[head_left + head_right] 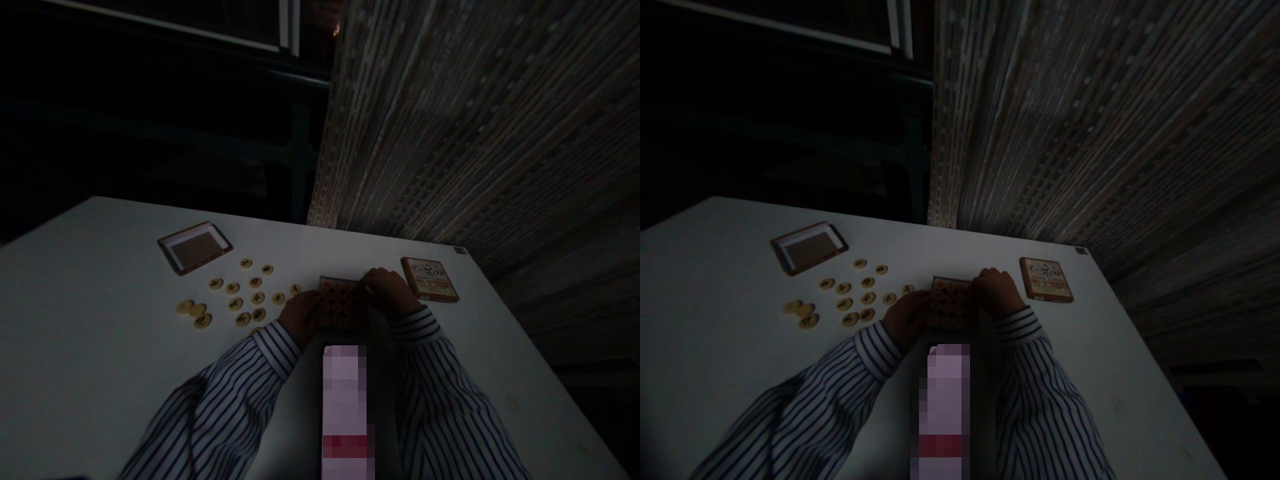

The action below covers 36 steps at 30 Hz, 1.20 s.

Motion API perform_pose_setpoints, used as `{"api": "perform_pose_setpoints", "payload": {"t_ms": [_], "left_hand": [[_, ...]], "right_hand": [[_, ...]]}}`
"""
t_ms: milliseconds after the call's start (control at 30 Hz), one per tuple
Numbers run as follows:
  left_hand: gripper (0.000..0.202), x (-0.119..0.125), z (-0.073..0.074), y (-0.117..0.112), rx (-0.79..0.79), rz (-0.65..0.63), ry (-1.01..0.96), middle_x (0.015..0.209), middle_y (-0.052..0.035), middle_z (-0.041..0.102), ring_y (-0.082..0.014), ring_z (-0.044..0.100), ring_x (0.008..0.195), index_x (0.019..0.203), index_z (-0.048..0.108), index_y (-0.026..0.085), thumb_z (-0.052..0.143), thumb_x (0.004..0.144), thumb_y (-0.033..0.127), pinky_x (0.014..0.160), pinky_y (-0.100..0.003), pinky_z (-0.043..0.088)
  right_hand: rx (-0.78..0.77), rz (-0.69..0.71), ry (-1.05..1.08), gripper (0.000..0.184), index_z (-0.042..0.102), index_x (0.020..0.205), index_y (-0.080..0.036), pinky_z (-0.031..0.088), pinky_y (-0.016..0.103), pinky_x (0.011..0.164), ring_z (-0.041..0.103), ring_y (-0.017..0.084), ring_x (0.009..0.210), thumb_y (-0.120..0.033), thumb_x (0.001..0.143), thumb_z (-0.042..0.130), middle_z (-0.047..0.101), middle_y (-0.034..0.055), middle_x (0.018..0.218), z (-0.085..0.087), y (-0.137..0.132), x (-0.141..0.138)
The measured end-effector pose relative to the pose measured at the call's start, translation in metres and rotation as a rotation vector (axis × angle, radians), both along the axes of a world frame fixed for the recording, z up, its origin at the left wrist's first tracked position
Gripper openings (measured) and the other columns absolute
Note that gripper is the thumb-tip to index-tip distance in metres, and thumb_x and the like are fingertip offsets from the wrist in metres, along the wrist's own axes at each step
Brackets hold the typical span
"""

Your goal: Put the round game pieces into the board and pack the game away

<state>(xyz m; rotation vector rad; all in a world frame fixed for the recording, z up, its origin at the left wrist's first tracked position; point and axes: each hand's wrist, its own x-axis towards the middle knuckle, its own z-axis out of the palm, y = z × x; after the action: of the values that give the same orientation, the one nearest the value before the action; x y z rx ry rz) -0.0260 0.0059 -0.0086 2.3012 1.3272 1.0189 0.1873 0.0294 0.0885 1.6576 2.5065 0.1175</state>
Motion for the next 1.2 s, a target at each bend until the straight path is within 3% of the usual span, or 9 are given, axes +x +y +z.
{"api": "perform_pose_setpoints", "payload": {"t_ms": [133, 333, 567, 867, 1200], "left_hand": [[0.030, 0.001, -0.003, 0.001, 0.011, -0.002, -0.008, 0.104, -0.0106, 0.061, -0.0221, 0.055, 0.098, 0.102, 0.060, 0.015, 0.039, 0.081, 0.023, 0.085, -0.040, 0.046], [0.029, 0.001, 0.005, 0.000, -0.014, -0.033, 0.036, 0.103, -0.0107, 0.061, -0.0215, 0.055, 0.098, 0.100, 0.060, 0.014, 0.040, 0.082, 0.023, 0.086, -0.038, 0.046], [0.028, 0.001, -0.004, 0.002, 0.041, -0.023, 0.038, 0.103, -0.0094, 0.061, -0.0205, 0.055, 0.098, 0.102, 0.059, 0.015, 0.041, 0.081, 0.021, 0.085, -0.038, 0.047], [0.027, 0.000, 0.007, -0.001, 0.116, -0.040, 0.035, 0.098, -0.0114, 0.063, -0.0207, 0.058, 0.093, 0.098, 0.060, 0.013, 0.039, 0.082, 0.021, 0.080, -0.038, 0.050], [0.029, 0.001, -0.001, 0.000, 0.086, -0.016, 0.019, 0.101, -0.0091, 0.062, -0.0196, 0.056, 0.096, 0.101, 0.059, 0.016, 0.040, 0.082, 0.022, 0.083, -0.037, 0.048]], "right_hand": [[-0.025, 0.002, 0.032, 0.021, 0.063, 0.095, -0.023, 0.036, 0.030, 0.069, 0.052, 0.020, 0.088, -0.025, 0.081, 0.047, 0.059, 0.0082, 0.093, 0.000, 0.001, 0.001], [-0.043, -0.019, -0.002, 0.022, 0.063, 0.096, -0.023, 0.036, 0.030, 0.069, 0.051, 0.020, 0.089, -0.025, 0.081, 0.047, 0.058, 0.0094, 0.093, 0.002, 0.002, -0.002], [-0.065, -0.029, -0.040, 0.024, 0.062, 0.098, -0.023, 0.036, 0.030, 0.071, 0.050, 0.019, 0.092, -0.025, 0.082, 0.045, 0.057, 0.0077, 0.097, 0.000, 0.004, -0.002], [-0.053, -0.041, -0.027, 0.023, 0.063, 0.095, -0.020, 0.036, 0.031, 0.072, 0.050, 0.020, 0.093, -0.023, 0.082, 0.044, 0.058, 0.0087, 0.098, 0.000, 0.004, -0.003], [-0.076, -0.056, -0.037, 0.024, 0.062, 0.098, -0.020, 0.036, 0.030, 0.072, 0.051, 0.021, 0.094, -0.023, 0.083, 0.043, 0.058, 0.0102, 0.098, 0.003, 0.004, -0.005]]}}
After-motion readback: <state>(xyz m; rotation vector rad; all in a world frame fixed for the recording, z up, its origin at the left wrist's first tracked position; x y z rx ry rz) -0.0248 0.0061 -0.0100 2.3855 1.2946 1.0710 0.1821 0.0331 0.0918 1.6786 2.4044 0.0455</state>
